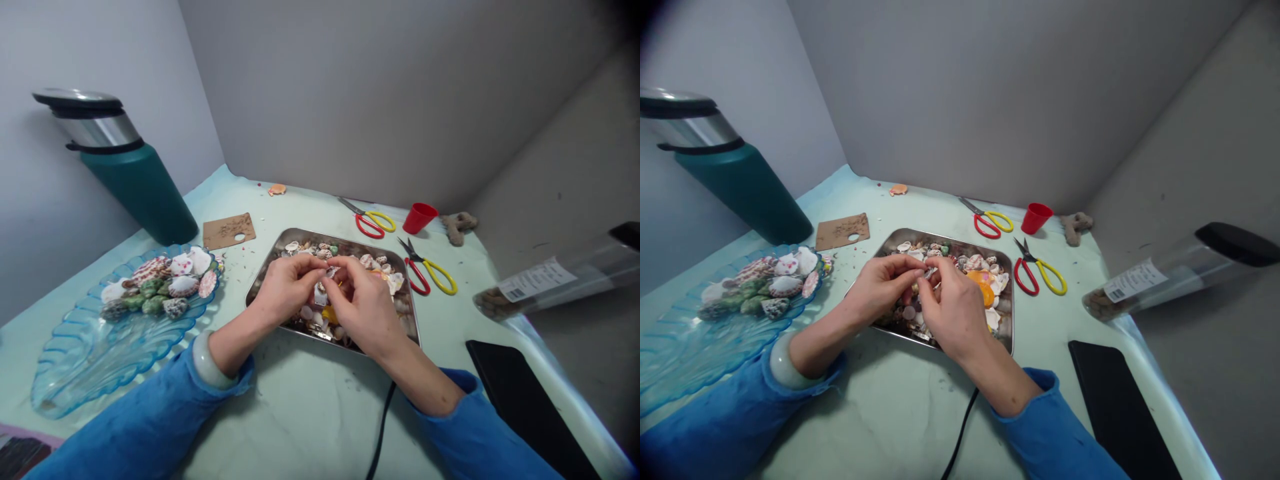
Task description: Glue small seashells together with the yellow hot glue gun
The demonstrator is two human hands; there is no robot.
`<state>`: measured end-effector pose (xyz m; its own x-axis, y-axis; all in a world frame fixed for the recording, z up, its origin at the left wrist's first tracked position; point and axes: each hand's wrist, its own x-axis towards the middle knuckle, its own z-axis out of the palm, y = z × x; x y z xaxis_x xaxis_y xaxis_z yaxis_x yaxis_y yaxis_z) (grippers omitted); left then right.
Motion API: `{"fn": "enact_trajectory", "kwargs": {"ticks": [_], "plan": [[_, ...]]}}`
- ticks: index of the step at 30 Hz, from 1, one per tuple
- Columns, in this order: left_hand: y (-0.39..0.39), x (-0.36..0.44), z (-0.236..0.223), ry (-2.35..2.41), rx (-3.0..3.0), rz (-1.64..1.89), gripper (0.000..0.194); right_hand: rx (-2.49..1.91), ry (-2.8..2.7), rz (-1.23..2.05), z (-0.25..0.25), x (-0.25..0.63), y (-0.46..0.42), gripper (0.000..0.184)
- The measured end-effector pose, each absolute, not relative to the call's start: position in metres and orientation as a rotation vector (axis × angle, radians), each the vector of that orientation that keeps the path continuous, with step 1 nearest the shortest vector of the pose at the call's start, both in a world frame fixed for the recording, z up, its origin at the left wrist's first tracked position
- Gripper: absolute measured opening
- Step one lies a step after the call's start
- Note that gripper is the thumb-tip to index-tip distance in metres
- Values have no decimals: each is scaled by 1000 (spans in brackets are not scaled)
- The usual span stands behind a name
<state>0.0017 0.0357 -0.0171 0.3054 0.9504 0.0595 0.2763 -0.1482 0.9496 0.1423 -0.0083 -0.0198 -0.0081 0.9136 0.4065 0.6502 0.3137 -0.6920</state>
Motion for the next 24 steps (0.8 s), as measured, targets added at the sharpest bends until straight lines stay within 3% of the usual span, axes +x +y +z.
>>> {"fn": "enact_trajectory", "kwargs": {"ticks": [24], "plan": [[36,2,-18,1102,1661,908,20,-1411,-1741,390,-21,143,-7,23]]}}
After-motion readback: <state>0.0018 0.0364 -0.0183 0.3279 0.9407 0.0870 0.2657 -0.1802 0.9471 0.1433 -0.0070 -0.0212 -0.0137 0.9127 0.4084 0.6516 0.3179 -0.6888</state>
